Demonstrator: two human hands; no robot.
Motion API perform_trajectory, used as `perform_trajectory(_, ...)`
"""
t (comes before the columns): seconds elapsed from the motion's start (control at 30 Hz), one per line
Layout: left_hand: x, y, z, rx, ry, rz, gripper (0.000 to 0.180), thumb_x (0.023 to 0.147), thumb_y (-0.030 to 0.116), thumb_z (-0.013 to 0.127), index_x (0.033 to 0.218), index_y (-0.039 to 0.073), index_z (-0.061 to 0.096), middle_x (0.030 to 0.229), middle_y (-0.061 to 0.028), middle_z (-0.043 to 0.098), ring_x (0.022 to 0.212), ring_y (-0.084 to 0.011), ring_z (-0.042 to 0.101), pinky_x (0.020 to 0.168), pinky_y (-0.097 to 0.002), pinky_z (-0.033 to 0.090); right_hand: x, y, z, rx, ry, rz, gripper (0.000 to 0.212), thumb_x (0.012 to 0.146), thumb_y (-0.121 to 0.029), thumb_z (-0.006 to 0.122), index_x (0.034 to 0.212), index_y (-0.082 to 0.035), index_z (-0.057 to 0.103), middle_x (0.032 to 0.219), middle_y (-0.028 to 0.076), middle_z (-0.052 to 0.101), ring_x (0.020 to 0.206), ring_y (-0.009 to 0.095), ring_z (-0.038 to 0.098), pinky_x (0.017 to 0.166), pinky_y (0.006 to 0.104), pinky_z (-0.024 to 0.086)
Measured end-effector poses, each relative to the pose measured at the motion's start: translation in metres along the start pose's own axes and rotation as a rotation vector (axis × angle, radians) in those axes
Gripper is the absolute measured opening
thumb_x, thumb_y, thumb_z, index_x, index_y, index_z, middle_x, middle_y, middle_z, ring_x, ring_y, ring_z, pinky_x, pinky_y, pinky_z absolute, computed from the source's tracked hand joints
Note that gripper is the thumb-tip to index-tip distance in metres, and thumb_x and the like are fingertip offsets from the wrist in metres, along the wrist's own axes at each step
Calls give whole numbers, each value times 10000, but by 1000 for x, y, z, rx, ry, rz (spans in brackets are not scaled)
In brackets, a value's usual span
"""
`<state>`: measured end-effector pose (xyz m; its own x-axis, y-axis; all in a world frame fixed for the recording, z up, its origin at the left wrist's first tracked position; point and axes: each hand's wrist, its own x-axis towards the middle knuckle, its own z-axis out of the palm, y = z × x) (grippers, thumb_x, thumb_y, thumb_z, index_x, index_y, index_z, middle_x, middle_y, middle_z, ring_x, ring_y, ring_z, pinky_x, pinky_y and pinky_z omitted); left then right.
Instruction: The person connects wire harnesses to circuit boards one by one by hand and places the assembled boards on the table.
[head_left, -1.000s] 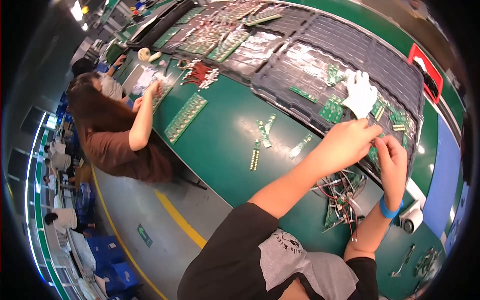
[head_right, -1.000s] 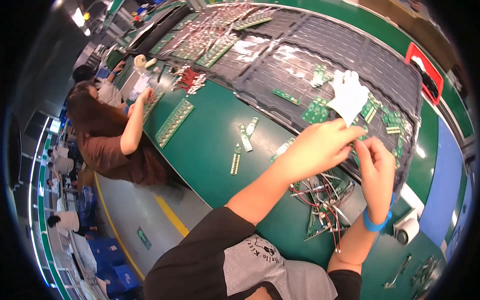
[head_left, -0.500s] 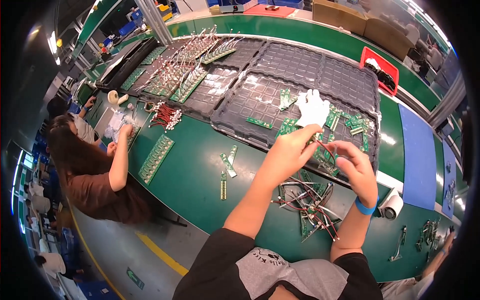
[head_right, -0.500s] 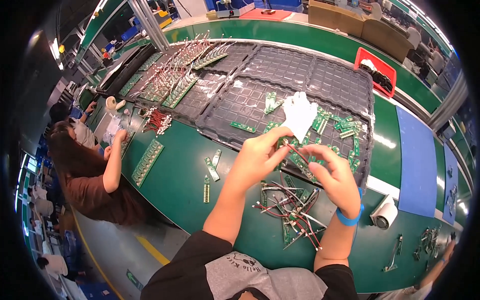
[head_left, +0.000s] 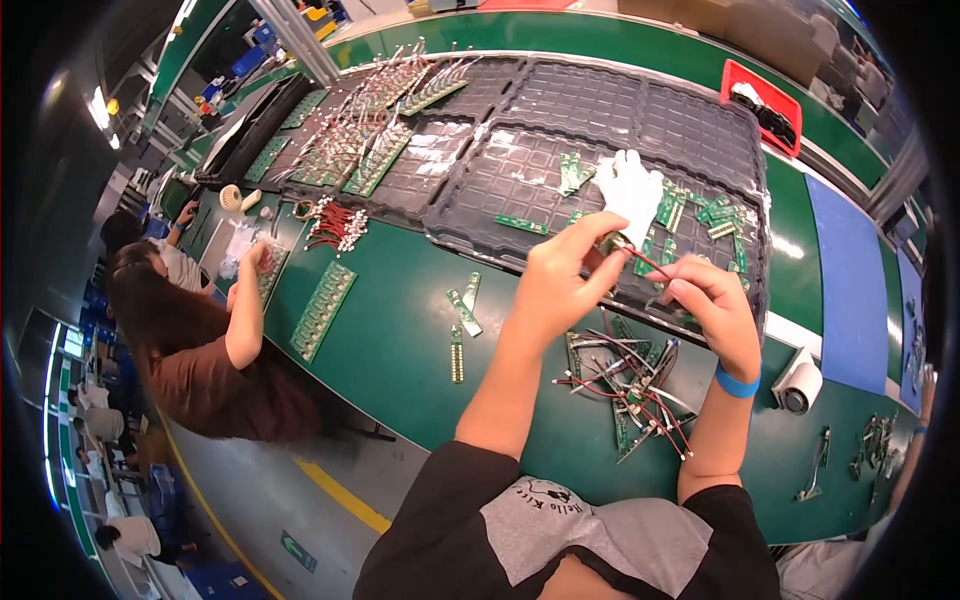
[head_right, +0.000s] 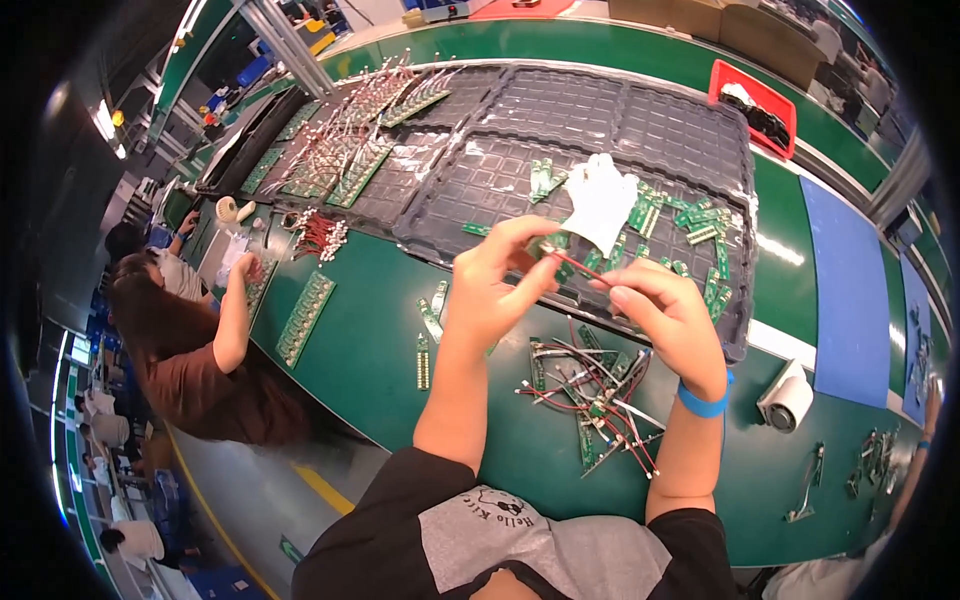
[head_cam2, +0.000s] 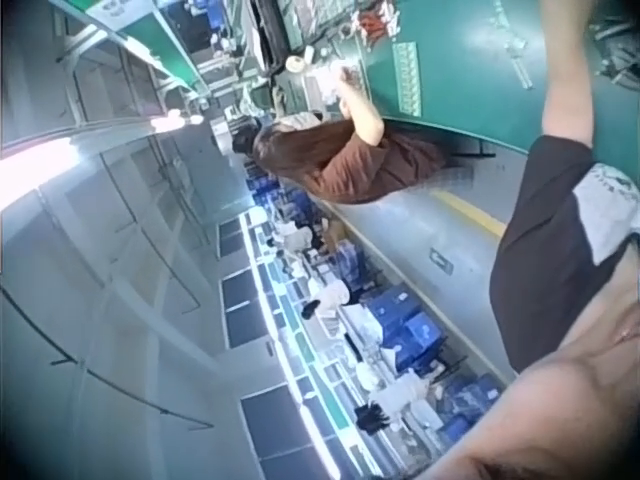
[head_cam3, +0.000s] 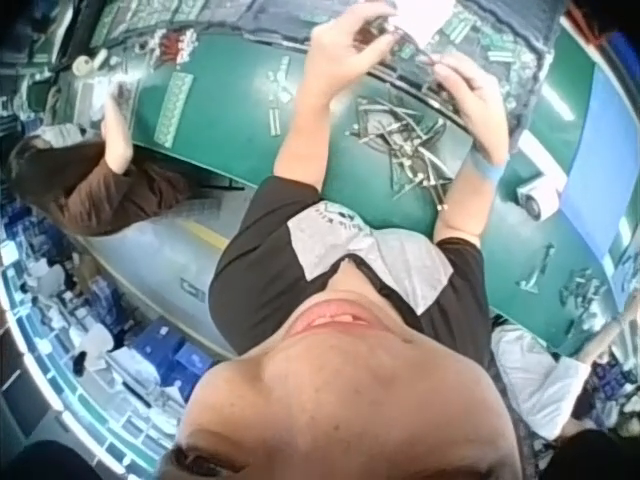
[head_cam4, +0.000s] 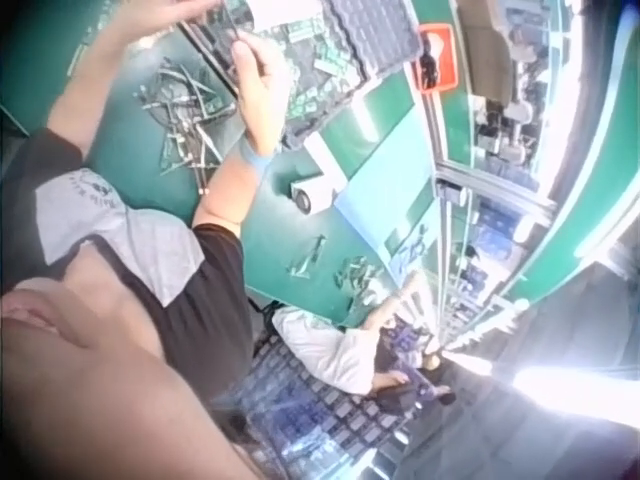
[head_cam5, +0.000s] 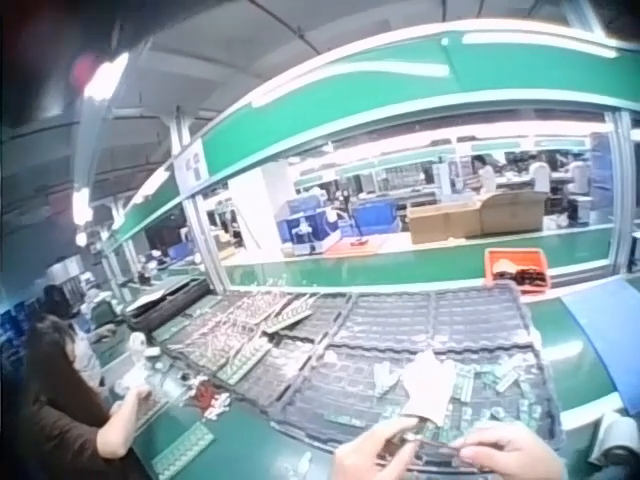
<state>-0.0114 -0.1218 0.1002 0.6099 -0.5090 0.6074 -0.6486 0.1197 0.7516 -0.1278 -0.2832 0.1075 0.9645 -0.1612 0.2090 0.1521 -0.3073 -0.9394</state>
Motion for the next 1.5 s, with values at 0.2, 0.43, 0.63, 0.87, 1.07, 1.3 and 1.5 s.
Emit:
perform_trajectory(0.2,-6,-5,3,-136,127,43,273,741,-33,618,1003,20,563,903,-82,621,650,-129,630,556,-225,495,-3,3,4,243,-2,98,195,854,-106,524,948,44,608,765,54,614,669,93,558,594,207,425)
perform_trajectory(0.43,-3,-4,0,-71,72,-42,229,746,-57,596,963,-7,541,821,-75,612,627,-120,619,533,-211,480,8,6,12,518,157,28,151,851,-75,519,948,39,544,743,87,598,724,157,591,687,280,478)
perform_trajectory(0.63,1,5,10,-245,19,-263,303,787,-54,549,1075,-5,467,738,-74,600,590,-117,597,515,-214,475,6,8,8,477,150,140,104,814,-109,592,828,-12,559,695,-5,523,591,54,450,560,201,383)
perform_trajectory(0.87,0,0,8,-561,-60,-346,208,823,-39,504,1021,-30,438,792,-136,591,633,-201,629,571,-280,531,5,16,14,483,167,70,116,827,-122,587,828,-8,568,695,-41,518,593,16,433,514,174,334)
perform_trajectory(1.07,0,-3,1,-703,-82,-329,171,833,-25,479,987,-27,405,837,-179,582,661,-249,637,599,-323,552,2,12,11,335,135,99,131,813,-127,593,805,1,573,712,-28,524,604,23,438,525,181,343)
perform_trajectory(1.3,1,-6,3,-759,-136,-350,163,837,0,453,987,-29,396,855,-201,580,695,-300,641,607,-355,555,-1,8,11,385,116,127,128,814,-115,570,786,10,572,713,-2,554,633,45,464,556,197,367)
perform_trajectory(1.5,2,-3,5,-743,-152,-329,201,830,40,429,1012,-29,381,896,-250,575,690,-351,633,628,-424,551,-2,2,18,423,168,95,113,826,-105,555,792,2,567,686,-1,542,631,44,462,551,190,362)
